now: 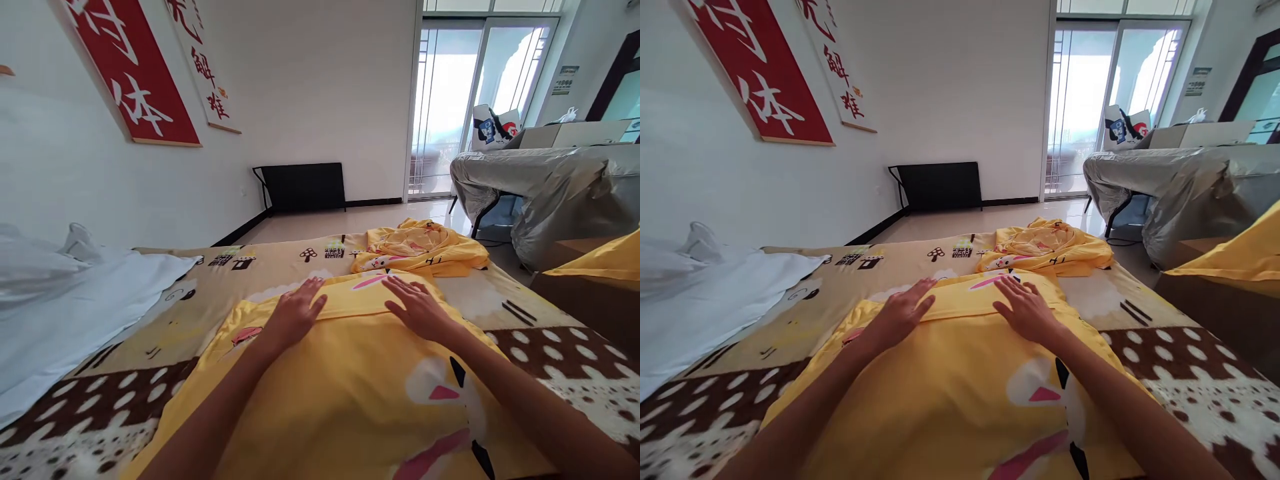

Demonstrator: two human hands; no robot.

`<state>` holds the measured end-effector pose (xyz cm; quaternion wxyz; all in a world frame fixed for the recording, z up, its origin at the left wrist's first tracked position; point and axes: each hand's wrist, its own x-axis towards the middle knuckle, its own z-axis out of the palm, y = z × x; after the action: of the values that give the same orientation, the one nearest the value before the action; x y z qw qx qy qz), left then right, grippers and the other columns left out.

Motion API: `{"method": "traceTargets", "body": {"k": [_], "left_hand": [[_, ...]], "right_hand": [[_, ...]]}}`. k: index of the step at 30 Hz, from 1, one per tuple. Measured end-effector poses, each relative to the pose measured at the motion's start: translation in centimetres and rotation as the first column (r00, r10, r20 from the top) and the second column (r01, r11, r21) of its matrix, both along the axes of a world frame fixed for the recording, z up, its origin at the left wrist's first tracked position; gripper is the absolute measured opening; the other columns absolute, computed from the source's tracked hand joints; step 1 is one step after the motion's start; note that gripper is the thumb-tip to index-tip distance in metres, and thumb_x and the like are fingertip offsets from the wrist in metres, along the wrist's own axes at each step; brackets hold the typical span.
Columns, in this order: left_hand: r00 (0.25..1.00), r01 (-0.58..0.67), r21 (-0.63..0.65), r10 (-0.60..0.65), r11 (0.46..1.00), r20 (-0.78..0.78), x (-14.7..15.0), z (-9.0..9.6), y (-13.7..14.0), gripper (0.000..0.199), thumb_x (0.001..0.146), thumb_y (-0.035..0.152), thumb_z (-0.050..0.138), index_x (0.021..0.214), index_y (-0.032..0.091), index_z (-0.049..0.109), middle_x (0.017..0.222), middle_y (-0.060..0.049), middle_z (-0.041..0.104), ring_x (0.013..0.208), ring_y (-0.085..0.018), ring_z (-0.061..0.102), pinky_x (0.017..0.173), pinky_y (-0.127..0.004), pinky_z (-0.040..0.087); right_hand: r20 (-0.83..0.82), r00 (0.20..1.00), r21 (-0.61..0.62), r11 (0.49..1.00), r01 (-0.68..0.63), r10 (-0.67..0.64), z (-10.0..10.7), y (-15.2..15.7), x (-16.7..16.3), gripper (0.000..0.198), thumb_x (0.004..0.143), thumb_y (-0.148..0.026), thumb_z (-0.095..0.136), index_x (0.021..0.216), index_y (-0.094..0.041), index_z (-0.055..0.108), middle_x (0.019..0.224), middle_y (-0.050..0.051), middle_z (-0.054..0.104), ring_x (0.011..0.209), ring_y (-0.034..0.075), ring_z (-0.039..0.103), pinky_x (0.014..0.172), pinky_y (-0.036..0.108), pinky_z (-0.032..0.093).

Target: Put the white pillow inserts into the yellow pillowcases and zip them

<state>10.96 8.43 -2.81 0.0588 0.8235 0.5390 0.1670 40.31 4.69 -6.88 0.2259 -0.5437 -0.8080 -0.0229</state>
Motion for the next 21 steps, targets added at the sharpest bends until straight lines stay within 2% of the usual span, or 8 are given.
{"method": "traceTargets", "body": {"k": [2, 5, 9, 12, 15, 18, 21], "left_hand": [[0.996, 0.028, -0.071, -0.034, 0.997, -0.086, 2.1, -2.0, -0.6, 0.058, 0.092, 0.046, 0.022, 0.141, 0.021, 0.040, 0.150, -0.004, 0.034, 0.141, -0.019, 0.026, 0.114, -0.045, 0.023], [0.992, 0.007, -0.075, -0.016, 0.997, -0.126, 1.1, -5.2, -1.8, 0.056, 0.094, 0.045, 0.019, 0.142, 0.024, 0.037, 0.151, -0.002, 0.033, 0.140, -0.017, 0.027, 0.114, -0.042, 0.025], [0.990, -0.093, 0.041, 0.097, 0.995, -0.103, -4.1, -7.5, -4.0, 0.056, 0.093, 0.048, 0.020, 0.142, 0.026, 0.037, 0.151, -0.002, 0.032, 0.141, -0.019, 0.026, 0.115, -0.043, 0.020], [0.975, -0.223, 0.023, 0.224, 0.975, -0.016, -8.3, -9.2, -6.0, 0.059, 0.092, 0.050, 0.018, 0.144, 0.026, 0.035, 0.153, 0.000, 0.029, 0.141, -0.021, 0.026, 0.116, -0.043, 0.020], [0.941, -0.335, -0.015, 0.335, 0.942, 0.036, -12.2, -11.8, -8.3, 0.061, 0.091, 0.050, 0.017, 0.147, 0.027, 0.025, 0.154, 0.003, 0.026, 0.141, -0.022, 0.027, 0.116, -0.042, 0.021], [0.930, -0.368, 0.015, 0.367, 0.930, 0.008, -15.4, -14.1, -10.8, 0.060, 0.089, 0.051, 0.021, 0.147, 0.039, 0.014, 0.154, 0.011, 0.022, 0.140, -0.019, 0.028, 0.117, -0.039, 0.020], [0.915, -0.403, 0.034, 0.404, 0.915, -0.021, -17.5, -15.3, -13.6, 0.060, 0.085, 0.054, 0.024, 0.144, 0.050, 0.010, 0.151, 0.017, 0.025, 0.139, -0.017, 0.030, 0.116, -0.036, 0.022]], "right_hand": [[-0.016, 0.996, -0.120, 0.989, -0.086, 0.085, -0.9, -0.4, -2.6, 0.056, 0.097, -0.052, 0.024, 0.144, -0.023, 0.037, 0.149, 0.007, 0.035, 0.139, 0.021, 0.030, 0.110, 0.046, 0.029], [-0.050, 0.992, -0.209, 0.970, -0.122, 0.114, -3.7, -1.2, -2.5, 0.055, 0.098, -0.051, 0.023, 0.144, -0.025, 0.035, 0.150, 0.004, 0.032, 0.140, 0.019, 0.028, 0.112, 0.043, 0.026], [-0.016, 0.998, -0.156, 0.986, -0.063, 0.062, -6.3, -2.9, 2.4, 0.052, 0.098, -0.047, 0.025, 0.146, -0.027, 0.032, 0.151, 0.001, 0.031, 0.141, 0.017, 0.024, 0.115, 0.042, 0.022], [0.023, 0.999, -0.127, 0.991, 0.034, -0.031, -7.4, -4.5, 6.1, 0.052, 0.098, -0.045, 0.026, 0.146, -0.029, 0.030, 0.152, 0.002, 0.030, 0.141, 0.020, 0.025, 0.115, 0.044, 0.022], [0.018, 0.989, -0.135, 0.980, 0.147, -0.145, -8.9, -6.5, 8.9, 0.053, 0.098, -0.045, 0.024, 0.148, -0.029, 0.027, 0.153, 0.002, 0.026, 0.141, 0.022, 0.025, 0.114, 0.045, 0.024], [-0.040, 0.969, -0.147, 0.960, 0.236, -0.245, -10.9, -8.9, 11.2, 0.055, 0.097, -0.045, 0.022, 0.149, -0.027, 0.024, 0.154, 0.002, 0.026, 0.141, 0.022, 0.025, 0.113, 0.044, 0.027], [-0.036, 0.949, -0.133, 0.943, 0.306, -0.313, -12.6, -12.1, 12.7, 0.057, 0.097, -0.043, 0.023, 0.150, -0.023, 0.020, 0.151, 0.005, 0.032, 0.138, 0.022, 0.032, 0.111, 0.043, 0.033]]}}
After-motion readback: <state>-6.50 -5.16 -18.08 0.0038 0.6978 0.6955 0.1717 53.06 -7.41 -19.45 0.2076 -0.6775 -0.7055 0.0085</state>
